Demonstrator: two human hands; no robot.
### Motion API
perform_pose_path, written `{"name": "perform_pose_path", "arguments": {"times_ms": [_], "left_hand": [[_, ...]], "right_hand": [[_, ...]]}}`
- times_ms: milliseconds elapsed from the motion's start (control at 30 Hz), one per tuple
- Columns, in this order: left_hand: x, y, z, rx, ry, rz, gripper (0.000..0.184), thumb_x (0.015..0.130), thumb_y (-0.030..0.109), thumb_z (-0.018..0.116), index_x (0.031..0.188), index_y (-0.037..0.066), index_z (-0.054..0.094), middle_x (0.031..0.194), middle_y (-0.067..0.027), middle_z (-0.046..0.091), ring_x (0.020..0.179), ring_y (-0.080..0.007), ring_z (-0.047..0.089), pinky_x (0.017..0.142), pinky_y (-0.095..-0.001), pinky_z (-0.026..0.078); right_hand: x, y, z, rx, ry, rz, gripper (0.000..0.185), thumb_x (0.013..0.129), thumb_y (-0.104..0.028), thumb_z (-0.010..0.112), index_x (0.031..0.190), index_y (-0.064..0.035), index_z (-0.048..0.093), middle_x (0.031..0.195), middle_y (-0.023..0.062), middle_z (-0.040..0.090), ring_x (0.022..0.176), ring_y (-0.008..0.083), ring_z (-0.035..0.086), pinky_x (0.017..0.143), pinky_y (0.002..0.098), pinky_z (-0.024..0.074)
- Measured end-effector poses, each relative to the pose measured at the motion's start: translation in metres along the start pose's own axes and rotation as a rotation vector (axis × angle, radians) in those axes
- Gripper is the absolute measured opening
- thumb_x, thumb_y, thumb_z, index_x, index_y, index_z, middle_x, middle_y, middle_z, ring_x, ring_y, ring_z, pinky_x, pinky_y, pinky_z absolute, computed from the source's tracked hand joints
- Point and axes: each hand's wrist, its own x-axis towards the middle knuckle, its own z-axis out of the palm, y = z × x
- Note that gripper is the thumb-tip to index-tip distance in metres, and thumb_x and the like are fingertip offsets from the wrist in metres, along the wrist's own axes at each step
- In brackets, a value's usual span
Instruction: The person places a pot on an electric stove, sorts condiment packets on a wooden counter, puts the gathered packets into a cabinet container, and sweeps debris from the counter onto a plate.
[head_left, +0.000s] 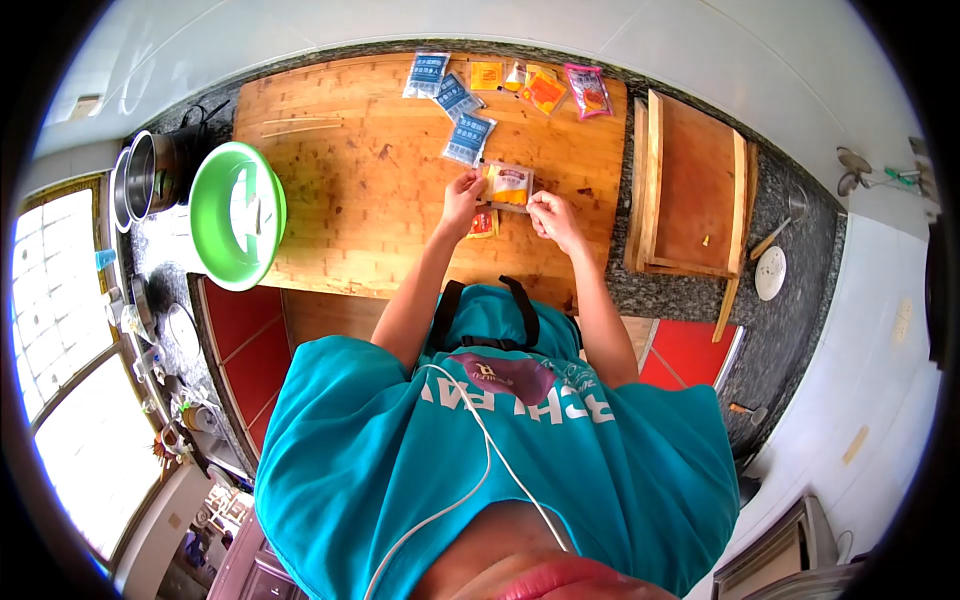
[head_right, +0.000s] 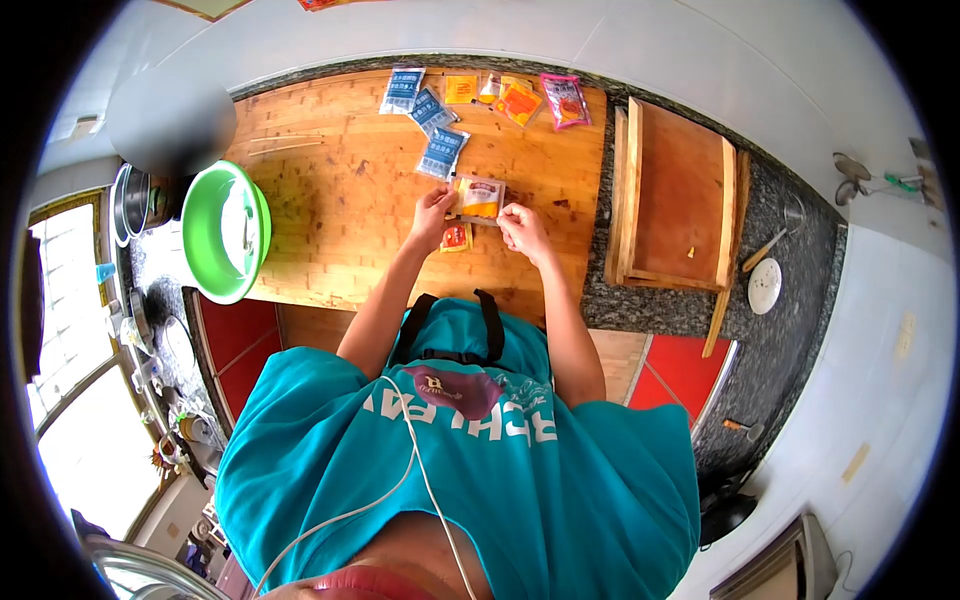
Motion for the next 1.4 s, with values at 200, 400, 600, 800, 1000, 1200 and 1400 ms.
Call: {"name": "perform_pose_path", "arguments": {"times_ms": [200, 400, 600, 800, 1000, 1200, 1400], "left_hand": [[-0.03, -0.002, 0.015, -0.059, -0.034, 0.056, 0.022, 0.092, 0.019, 0.057, 0.102, 0.0, 0.056, 0.091, -0.0045, 0.059, 0.082, -0.0151, 0.06, 0.066, -0.0344, 0.058], [-0.034, -0.004, 0.004, 0.077, -0.105, 0.041, 0.017, 0.088, 0.01, 0.059, 0.099, -0.002, 0.058, 0.092, -0.0057, 0.061, 0.078, -0.0144, 0.062, 0.064, -0.0317, 0.058], [-0.006, -0.011, -0.004, 0.152, -0.024, 0.258, 0.018, 0.086, 0.007, 0.058, 0.102, -0.003, 0.058, 0.09, -0.0063, 0.064, 0.078, -0.0143, 0.063, 0.063, -0.0296, 0.057], [0.004, 0.018, 0.01, 0.056, 0.013, 0.242, 0.014, 0.087, 0.006, 0.057, 0.098, -0.002, 0.057, 0.088, -0.0061, 0.063, 0.076, -0.0126, 0.062, 0.064, -0.0295, 0.056], [0.032, 0.04, 0.015, -0.045, 0.058, 0.203, 0.015, 0.088, 0.007, 0.056, 0.1, -0.001, 0.057, 0.09, -0.0061, 0.064, 0.078, -0.0117, 0.062, 0.066, -0.0282, 0.055], [0.074, 0.051, 0.019, 0.018, 0.167, 0.305, 0.015, 0.087, 0.004, 0.056, 0.099, -0.003, 0.058, 0.085, -0.0043, 0.064, 0.074, -0.0079, 0.059, 0.063, -0.0218, 0.048], [0.092, 0.053, 0.018, 0.039, 0.2, 0.289, 0.015, 0.088, 0.005, 0.056, 0.1, -0.003, 0.058, 0.088, -0.0044, 0.064, 0.076, -0.0091, 0.06, 0.064, -0.0239, 0.052]], "right_hand": [[-0.02, 0.01, 0.014, -0.144, 0.058, -0.039, 0.01, 0.092, -0.009, 0.052, 0.084, -0.0039, 0.05, 0.059, -0.0004, 0.045, 0.044, 0.0056, 0.039, 0.038, 0.0235, 0.0266], [-0.025, 0.021, 0.013, -0.18, 0.066, -0.062, 0.011, 0.09, -0.011, 0.055, 0.083, -0.003, 0.052, 0.055, 0.0002, 0.049, 0.044, 0.0068, 0.043, 0.038, 0.0244, 0.0301], [-0.007, 0.02, 0.02, -0.196, 0.132, -0.088, 0.012, 0.091, -0.013, 0.056, 0.086, -0.0026, 0.053, 0.058, 0.0001, 0.049, 0.044, 0.0067, 0.042, 0.038, 0.0239, 0.0295], [0.014, 0.002, 0.028, -0.224, 0.272, -0.12, 0.018, 0.091, -0.018, 0.058, 0.084, -0.0017, 0.055, 0.059, 0.0005, 0.051, 0.045, 0.0068, 0.046, 0.038, 0.0229, 0.0327], [0.073, -0.017, 0.021, -0.191, 0.463, -0.264, 0.019, 0.092, -0.019, 0.057, 0.089, -0.0008, 0.059, 0.06, 0.0012, 0.054, 0.045, 0.0068, 0.048, 0.039, 0.0229, 0.0347], [0.13, -0.056, 0.02, 0.588, 0.284, 0.003, 0.026, 0.095, -0.012, 0.047, 0.119, -0.0018, 0.052, 0.083, 0.0087, 0.061, 0.051, 0.0088, 0.046, 0.044, 0.02, 0.0384], [0.189, -0.051, 0.008, 1.376, 0.123, -0.052, 0.011, 0.096, -0.011, 0.045, 0.095, -0.004, 0.053, 0.081, 0.0056, 0.06, 0.055, 0.0075, 0.047, 0.047, 0.018, 0.0411]]}}
